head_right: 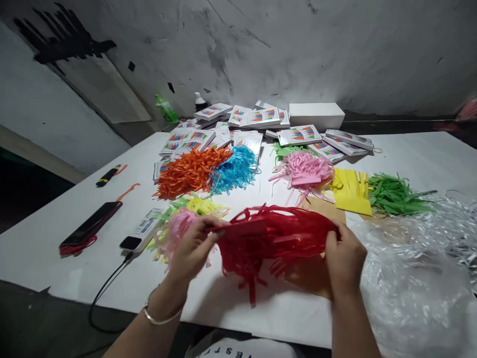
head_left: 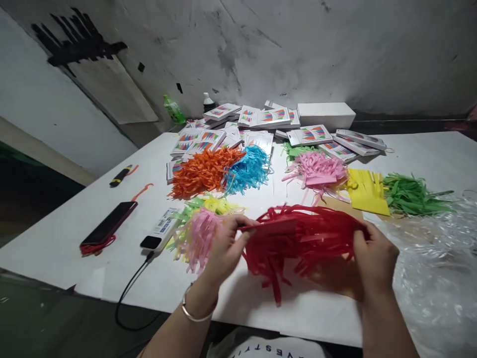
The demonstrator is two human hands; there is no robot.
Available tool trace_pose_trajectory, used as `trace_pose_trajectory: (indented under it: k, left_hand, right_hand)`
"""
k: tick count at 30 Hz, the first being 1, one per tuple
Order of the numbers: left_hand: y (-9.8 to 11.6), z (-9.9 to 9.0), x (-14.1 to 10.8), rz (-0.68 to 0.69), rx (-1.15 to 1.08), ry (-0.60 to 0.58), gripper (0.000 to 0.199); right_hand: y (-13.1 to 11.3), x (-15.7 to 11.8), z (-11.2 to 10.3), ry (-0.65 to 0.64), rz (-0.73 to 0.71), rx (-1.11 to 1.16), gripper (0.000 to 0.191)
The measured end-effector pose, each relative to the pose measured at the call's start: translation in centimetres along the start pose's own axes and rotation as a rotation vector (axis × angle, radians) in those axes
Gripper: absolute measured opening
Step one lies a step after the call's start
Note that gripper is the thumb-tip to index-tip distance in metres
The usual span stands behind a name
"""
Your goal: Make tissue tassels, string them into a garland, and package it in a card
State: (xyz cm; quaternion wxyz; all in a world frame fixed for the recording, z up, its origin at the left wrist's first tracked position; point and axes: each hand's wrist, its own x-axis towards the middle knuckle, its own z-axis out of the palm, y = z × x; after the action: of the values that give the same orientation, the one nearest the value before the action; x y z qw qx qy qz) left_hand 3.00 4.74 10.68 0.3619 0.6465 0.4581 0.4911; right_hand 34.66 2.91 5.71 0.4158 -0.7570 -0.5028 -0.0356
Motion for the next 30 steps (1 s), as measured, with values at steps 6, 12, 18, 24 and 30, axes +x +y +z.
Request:
trace_pose_trajectory:
  k: [6,12,18,24,30]
  left_hand:
    - [0.2,-5.1,6.2,-0.051,-0.271,0.336,0.026]
    - [-0.2,-3.5,18.0,0.084,-0.19,0.396,0.024]
    - [-1.3,3.4,26.0,0.195,-0.065,0.264,0.02]
    - [-1.0,9.4,15.0,0.64,0.207,-0.502,0.083]
    - [-0.1,11.5,4.9,1.036,0.65,-0.65,0.021]
  right_hand:
    - [5.1,-0.2,-1.8,0.086,0.106,-0.106,0.036]
    - [7.7,-2.4,-2.7,-0.006,0.239,-0.212,0.042]
    - [6.2,-4.9,-2.3,0.086,-0.022,-0.175,0.031]
    - [3.2,-5.1,-1.6,0.125,-0.46,-0.155,0.031]
    - [-1.5,-4.8,-2.0,-0.063,-0.695,-0.063,0.03]
